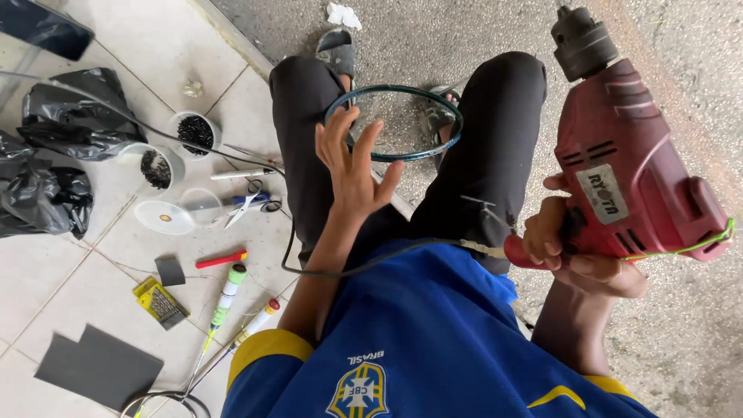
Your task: Drilling a hole in a badminton racket frame and trimming the edges with a small knife.
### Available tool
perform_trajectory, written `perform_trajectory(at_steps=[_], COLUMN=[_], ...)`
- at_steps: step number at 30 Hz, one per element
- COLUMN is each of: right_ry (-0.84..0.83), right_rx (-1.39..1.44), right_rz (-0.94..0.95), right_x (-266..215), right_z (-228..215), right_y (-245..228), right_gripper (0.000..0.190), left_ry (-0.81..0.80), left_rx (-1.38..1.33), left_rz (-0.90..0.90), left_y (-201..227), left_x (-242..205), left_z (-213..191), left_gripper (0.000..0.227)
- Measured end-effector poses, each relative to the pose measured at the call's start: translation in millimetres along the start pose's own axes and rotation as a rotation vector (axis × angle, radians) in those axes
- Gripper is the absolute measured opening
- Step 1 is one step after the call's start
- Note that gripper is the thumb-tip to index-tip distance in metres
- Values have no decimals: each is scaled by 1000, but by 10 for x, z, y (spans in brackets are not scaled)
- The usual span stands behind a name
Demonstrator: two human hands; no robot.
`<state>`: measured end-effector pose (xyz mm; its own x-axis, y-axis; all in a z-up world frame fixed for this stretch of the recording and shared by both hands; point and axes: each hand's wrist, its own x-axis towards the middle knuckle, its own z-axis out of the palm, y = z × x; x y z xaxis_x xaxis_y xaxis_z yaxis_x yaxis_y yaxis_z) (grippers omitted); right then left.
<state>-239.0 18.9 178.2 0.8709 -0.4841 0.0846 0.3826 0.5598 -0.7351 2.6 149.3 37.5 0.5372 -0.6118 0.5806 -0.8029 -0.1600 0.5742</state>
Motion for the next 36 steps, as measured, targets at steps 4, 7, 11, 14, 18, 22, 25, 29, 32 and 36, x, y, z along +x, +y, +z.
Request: perform_trajectory(at_steps=[4,7,11,14,18,22,25,29,32,36], right_ry=[20,16,47,43,48,33,9,44,59,78], right_rx=[-11,-14,-32,-30,-30,-45,-34,-70,-47,-111], right_rz=[11,14,19,17,24,21,16,17,35,47], right_x=[-15,-39,-75,-57,-66,-56,-42,-75,-132,-161], right_z=[-53,-133,-192,-215,-233,-261,-281,-269,-342,-440], right_y=[1,14,32,25,47,71,76,29,-9,-39], right_gripper=[72,73,74,74,76,76,76,74,73,74], left_ry=[-22,-3,-55,-31,-13,12,-72,-658,-1260,-1347], left_rx=[101,197,348,359,401,358,79,-71,-303,-451], left_rz=[46,64,59,96,14,31,103,-212,-506,-436], left_y=[69,95,103,94,305,441,311,465,603,617], left_x=[-254,-205,-64,-57,-106,-213,-509,-836,-885,-98], left_z=[-62,-69,-16,19,-189,-234,-303,-1122,-1752,-2149], left_gripper=[54,41,35,26,16,11,36,66,69,13])
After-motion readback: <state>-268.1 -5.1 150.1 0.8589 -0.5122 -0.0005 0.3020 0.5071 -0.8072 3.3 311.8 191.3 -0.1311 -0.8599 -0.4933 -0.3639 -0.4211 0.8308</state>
